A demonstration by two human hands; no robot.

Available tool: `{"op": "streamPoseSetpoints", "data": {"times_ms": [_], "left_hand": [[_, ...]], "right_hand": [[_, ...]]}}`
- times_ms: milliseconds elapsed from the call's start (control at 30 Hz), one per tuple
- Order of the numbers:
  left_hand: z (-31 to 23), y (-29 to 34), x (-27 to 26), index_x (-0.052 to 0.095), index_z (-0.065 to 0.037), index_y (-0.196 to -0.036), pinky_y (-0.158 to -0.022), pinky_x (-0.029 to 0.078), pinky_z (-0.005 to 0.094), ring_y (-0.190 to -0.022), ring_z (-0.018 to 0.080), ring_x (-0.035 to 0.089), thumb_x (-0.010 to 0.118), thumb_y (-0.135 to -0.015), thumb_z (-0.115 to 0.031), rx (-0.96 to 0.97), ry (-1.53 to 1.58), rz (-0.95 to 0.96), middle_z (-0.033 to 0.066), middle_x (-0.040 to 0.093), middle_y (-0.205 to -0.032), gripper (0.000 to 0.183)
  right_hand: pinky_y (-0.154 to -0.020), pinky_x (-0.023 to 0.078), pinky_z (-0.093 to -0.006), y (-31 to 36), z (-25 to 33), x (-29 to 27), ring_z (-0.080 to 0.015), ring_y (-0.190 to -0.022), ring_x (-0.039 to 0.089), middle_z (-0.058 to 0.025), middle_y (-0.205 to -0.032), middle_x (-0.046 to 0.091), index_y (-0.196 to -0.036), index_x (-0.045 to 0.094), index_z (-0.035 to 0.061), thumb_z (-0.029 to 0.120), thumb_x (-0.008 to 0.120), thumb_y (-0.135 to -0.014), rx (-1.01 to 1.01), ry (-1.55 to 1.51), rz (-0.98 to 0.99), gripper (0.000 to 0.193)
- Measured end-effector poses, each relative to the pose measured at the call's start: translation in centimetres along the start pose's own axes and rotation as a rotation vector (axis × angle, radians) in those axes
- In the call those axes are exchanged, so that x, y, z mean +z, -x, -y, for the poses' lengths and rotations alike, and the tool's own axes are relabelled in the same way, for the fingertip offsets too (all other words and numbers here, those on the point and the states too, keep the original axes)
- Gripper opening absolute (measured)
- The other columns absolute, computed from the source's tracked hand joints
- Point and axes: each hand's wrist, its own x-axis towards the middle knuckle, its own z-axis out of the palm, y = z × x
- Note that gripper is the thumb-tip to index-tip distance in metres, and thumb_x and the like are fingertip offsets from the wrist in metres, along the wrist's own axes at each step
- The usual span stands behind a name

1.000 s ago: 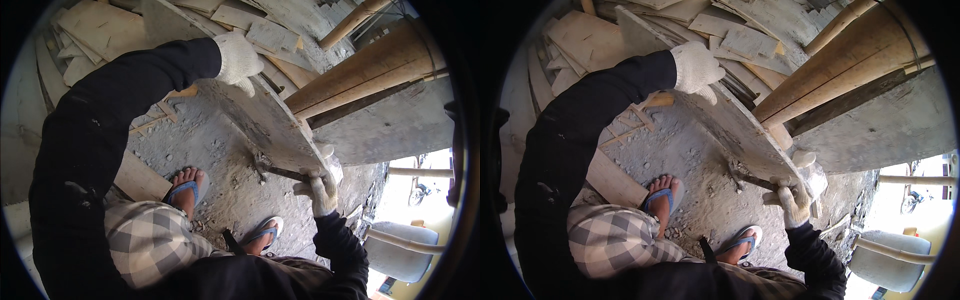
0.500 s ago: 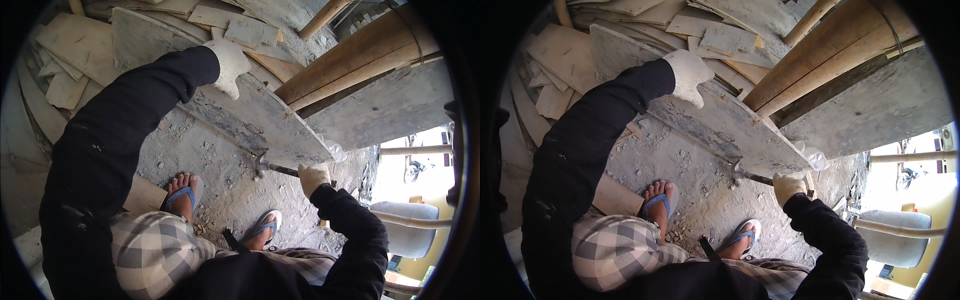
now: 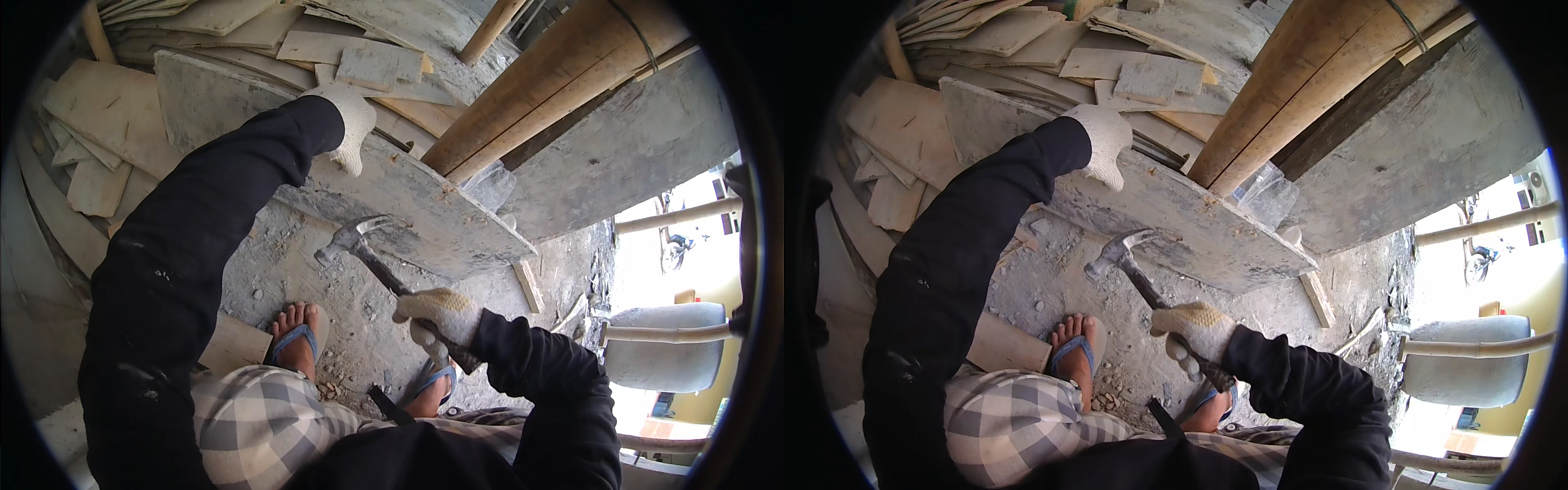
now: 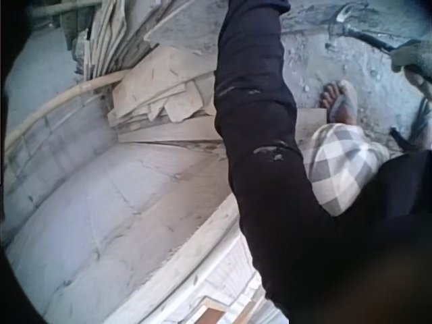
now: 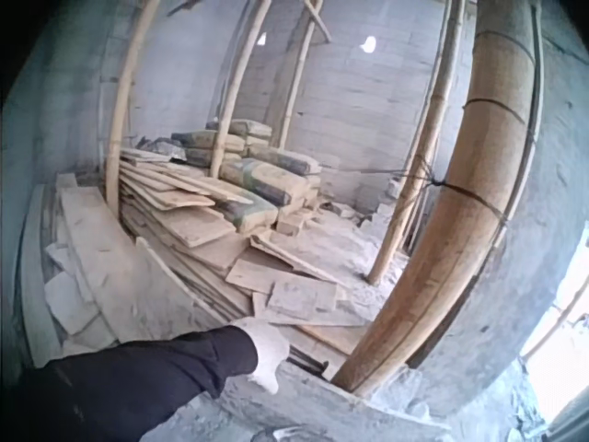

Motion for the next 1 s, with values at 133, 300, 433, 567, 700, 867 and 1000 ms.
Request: {"op": "streamPoseSetpoints", "data": {"times_ms": [133,300,433,567,700,867,1000], "left_hand": [[0.1,0.1,0.2,0.072,-0.003,-0.091,-0.074,0.054,0.0436,-0.083,0.0311,0.068,0.073,-0.064,-0.049,0.006,0.002,-0.033,0.0151,0.07,-0.084,0.053],[0.4,-0.2,1.0,0.073,-0.004,-0.089,-0.075,0.054,0.0428,-0.083,0.0311,0.068,0.074,-0.062,-0.046,-0.009,0.029,-0.114,0.0165,0.07,-0.09,0.05],[0.5,-0.5,1.6,0.073,-0.004,-0.087,-0.073,0.055,0.0429,-0.081,0.0308,0.068,0.073,-0.062,-0.045,-0.011,0.029,-0.115,0.0156,0.07,-0.086,0.048],[0.7,-0.7,1.9,0.073,-0.004,-0.086,-0.071,0.055,0.0426,-0.079,0.0308,0.068,0.073,-0.062,-0.045,0.012,0.013,-0.163,0.0152,0.07,-0.084,0.047],[0.6,-0.6,1.9,0.073,-0.005,-0.087,-0.071,0.055,0.0438,-0.079,0.0309,0.068,0.073,-0.063,-0.046,-0.009,0.014,-0.161,0.0149,0.07,-0.085,0.047],[0.3,0.0,1.2,0.071,-0.004,-0.098,-0.079,0.053,0.044,-0.089,0.0338,0.066,0.069,-0.064,-0.054,-0.012,-0.014,-0.128,0.0164,0.069,-0.097,0.06],[0.3,-0.3,0.5,0.069,-0.004,-0.104,-0.081,0.052,0.0427,-0.092,0.0333,0.066,0.069,-0.065,-0.056,-0.051,-0.059,0.023,0.0165,0.069,-0.097,0.065]], "right_hand": [[-0.032,0.044,-0.0313,-2.0,1.0,-0.6,-0.0154,-0.036,0.05,-0.0025,-0.052,0.049,-0.107,0.059,-0.0063,0.034,0.052,-0.095,-0.016,-0.176,0.05,0.043],[-0.034,0.042,-0.0305,-2.1,-0.3,-1.5,-0.0135,-0.036,0.047,-0.0008,-0.052,0.046,-0.109,0.056,-0.0043,0.036,0.053,-0.096,-0.001,-0.273,0.059,0.043],[-0.035,0.04,-0.0308,-1.3,-0.7,-1.9,-0.0136,-0.037,0.046,-0.0001,-0.053,0.045,-0.108,0.055,-0.0022,0.035,0.054,-0.095,0.04,-0.32,0.055,0.04],[-0.033,0.033,-0.0261,-1.3,-0.8,-1.7,-0.01,-0.034,0.04,0.001,-0.05,0.043,-0.097,0.058,0.0051,0.027,0.054,-0.097,0.045,-0.362,0.06,0.022],[-0.035,0.043,-0.0322,-2.5,-1.6,-0.5,-0.0168,-0.036,0.05,-0.0049,-0.05,0.05,-0.065,0.051,0.0056,0.029,0.06,-0.092,-0.053,-0.245,0.056,0.037],[-0.036,0.044,-0.0312,-3.3,-3.5,0.6,-0.0184,-0.036,0.054,-0.0087,-0.049,0.053,-0.06,0.051,0.0045,0.03,0.061,-0.091,-0.156,-0.178,-0.015,0.041],[-0.036,0.042,-0.03,-1.5,-5.9,0.6,-0.0153,-0.038,0.049,-0.0026,-0.055,0.048,-0.092,0.053,0.0063,0.021,0.062,-0.091,-0.13,-0.397,0.041,0.017]]}}
